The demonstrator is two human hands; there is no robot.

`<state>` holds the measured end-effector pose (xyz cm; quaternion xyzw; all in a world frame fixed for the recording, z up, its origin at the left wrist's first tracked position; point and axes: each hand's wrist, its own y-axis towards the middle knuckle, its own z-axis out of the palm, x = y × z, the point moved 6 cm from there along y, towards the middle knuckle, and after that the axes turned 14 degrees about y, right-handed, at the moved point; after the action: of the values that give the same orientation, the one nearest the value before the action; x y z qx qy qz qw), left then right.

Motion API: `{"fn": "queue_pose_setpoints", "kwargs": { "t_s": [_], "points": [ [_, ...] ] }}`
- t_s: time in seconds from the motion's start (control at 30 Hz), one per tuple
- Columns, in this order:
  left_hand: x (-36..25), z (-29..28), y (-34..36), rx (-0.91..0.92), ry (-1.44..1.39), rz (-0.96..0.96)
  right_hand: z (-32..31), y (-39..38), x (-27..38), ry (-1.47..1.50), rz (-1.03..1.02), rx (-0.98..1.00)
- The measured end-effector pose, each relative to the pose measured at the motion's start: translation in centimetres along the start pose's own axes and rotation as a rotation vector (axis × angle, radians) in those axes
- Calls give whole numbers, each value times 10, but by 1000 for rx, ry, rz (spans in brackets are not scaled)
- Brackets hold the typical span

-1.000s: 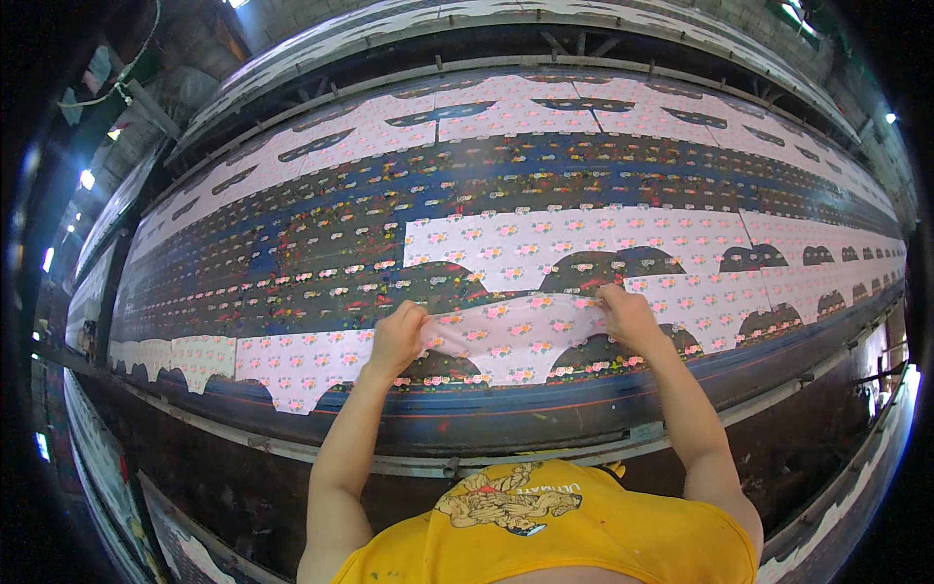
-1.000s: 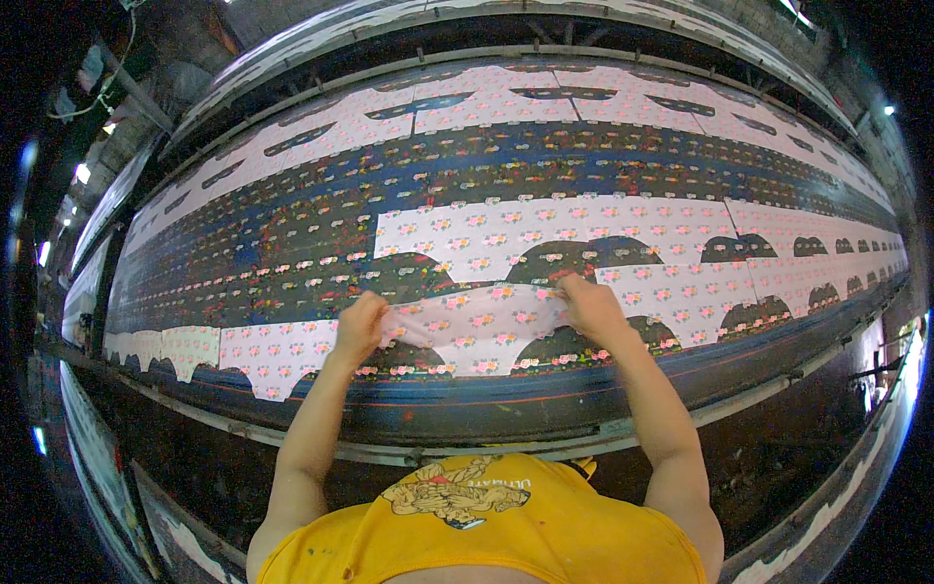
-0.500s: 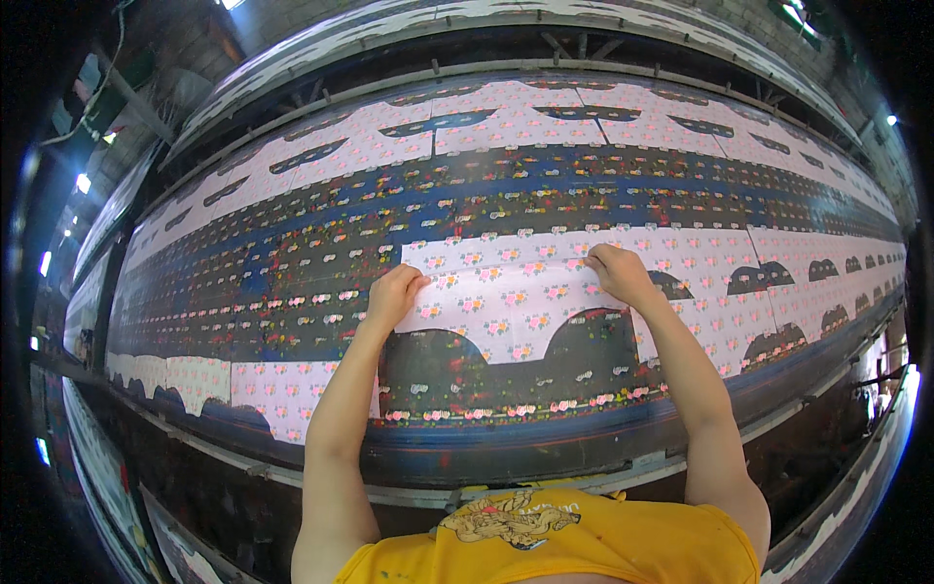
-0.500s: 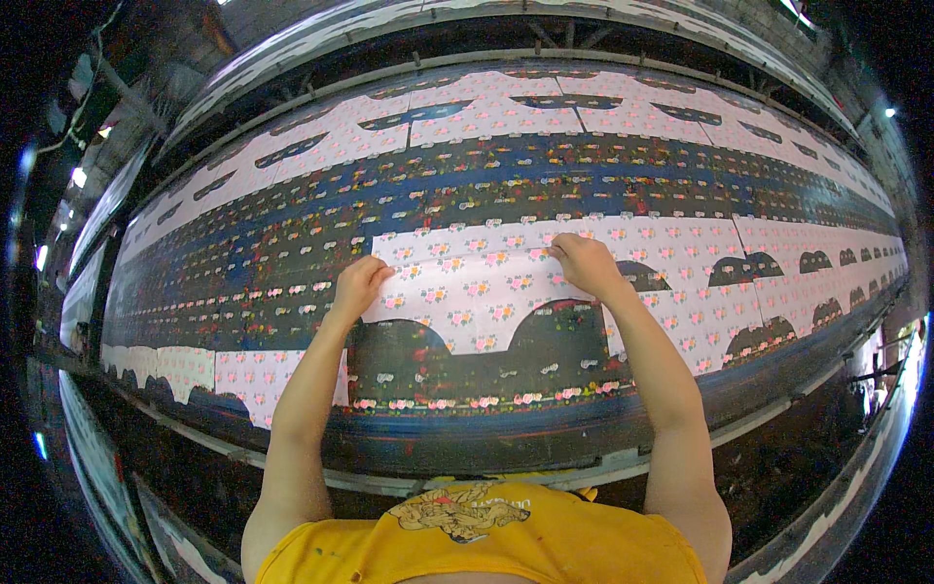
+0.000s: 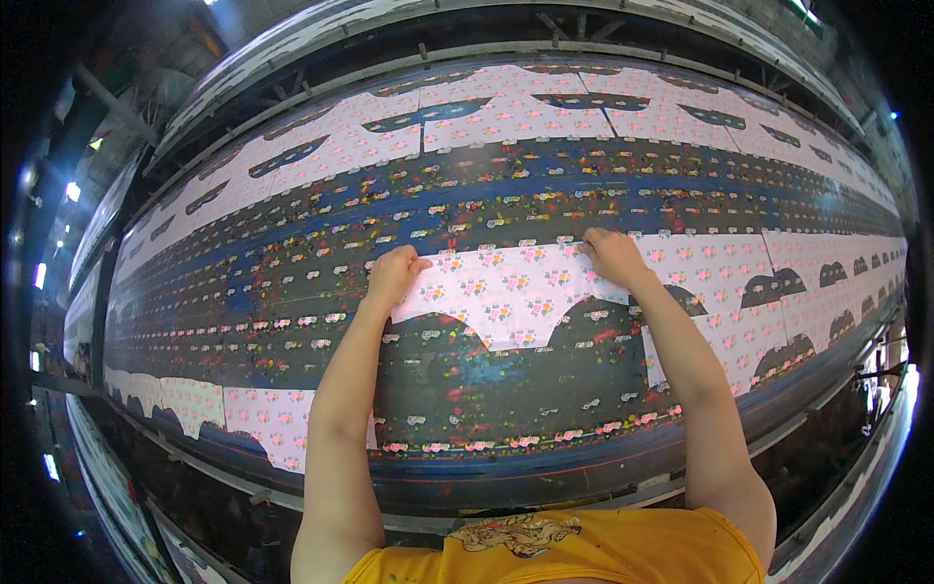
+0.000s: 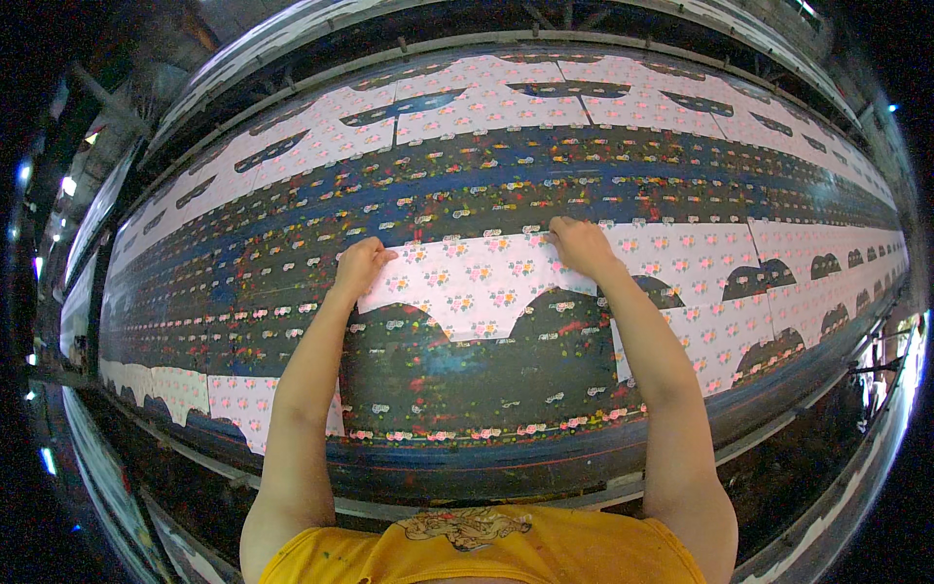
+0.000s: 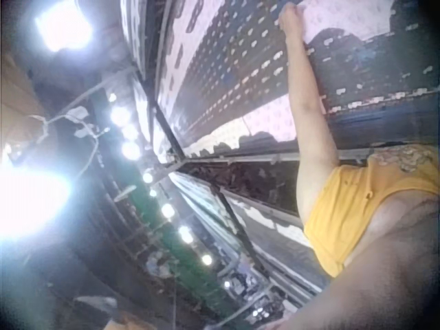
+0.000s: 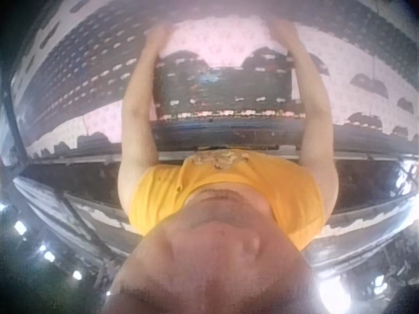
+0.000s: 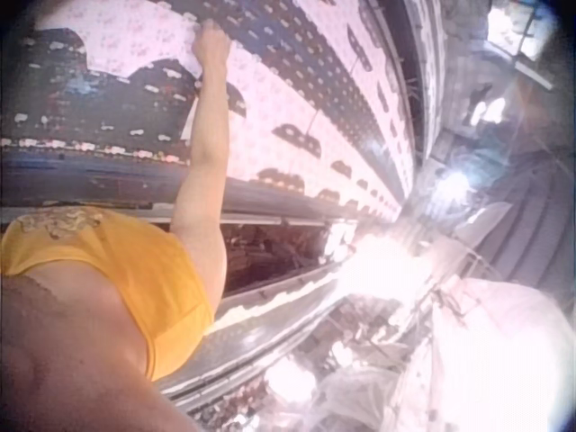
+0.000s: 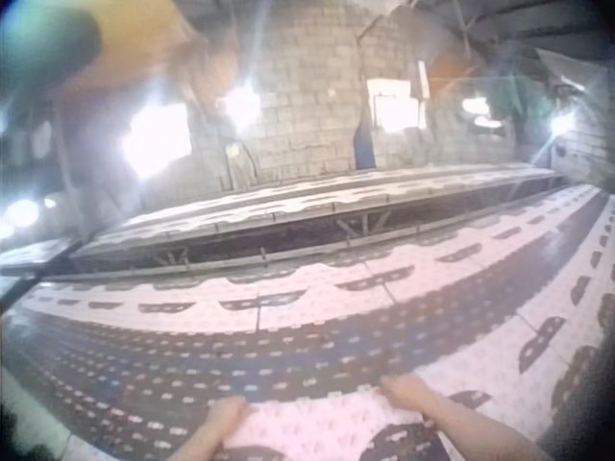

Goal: The person places and adjusts small pink patterned paper pieces onto a large curved surface, aligning them in rows. The hands repeatedly pick up, position, and smooth each piece to fit the pattern on the surface.

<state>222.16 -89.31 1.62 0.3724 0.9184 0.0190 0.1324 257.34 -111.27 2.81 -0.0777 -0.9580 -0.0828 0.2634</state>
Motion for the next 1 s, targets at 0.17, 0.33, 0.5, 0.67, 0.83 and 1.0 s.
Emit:
{"fn": "queue_pose_setpoints", "kwargs": {
  "t_s": [0.17, 0.33, 0.5, 0.67, 0.83, 1.0],
  "points": [
    [7, 2, 6, 15, 32, 16, 0, 1, 0, -21, -13, 2],
    [12, 4, 7, 67, 104, -27, 2, 4, -2, -24, -7, 14],
    [7, 0, 8, -5, 162, 17, 2, 4, -2, -30, -13, 6],
    [-2, 7, 5, -47, 56, 107, 3, 4, 1, -2, -23, -48],
    [-1, 22, 13, 26, 89, 72, 11, 4, -7, -17, -14, -61],
    [3, 21, 12, 129, 15, 46, 8, 3, -1, 11, 30, 26]
  ]
}}
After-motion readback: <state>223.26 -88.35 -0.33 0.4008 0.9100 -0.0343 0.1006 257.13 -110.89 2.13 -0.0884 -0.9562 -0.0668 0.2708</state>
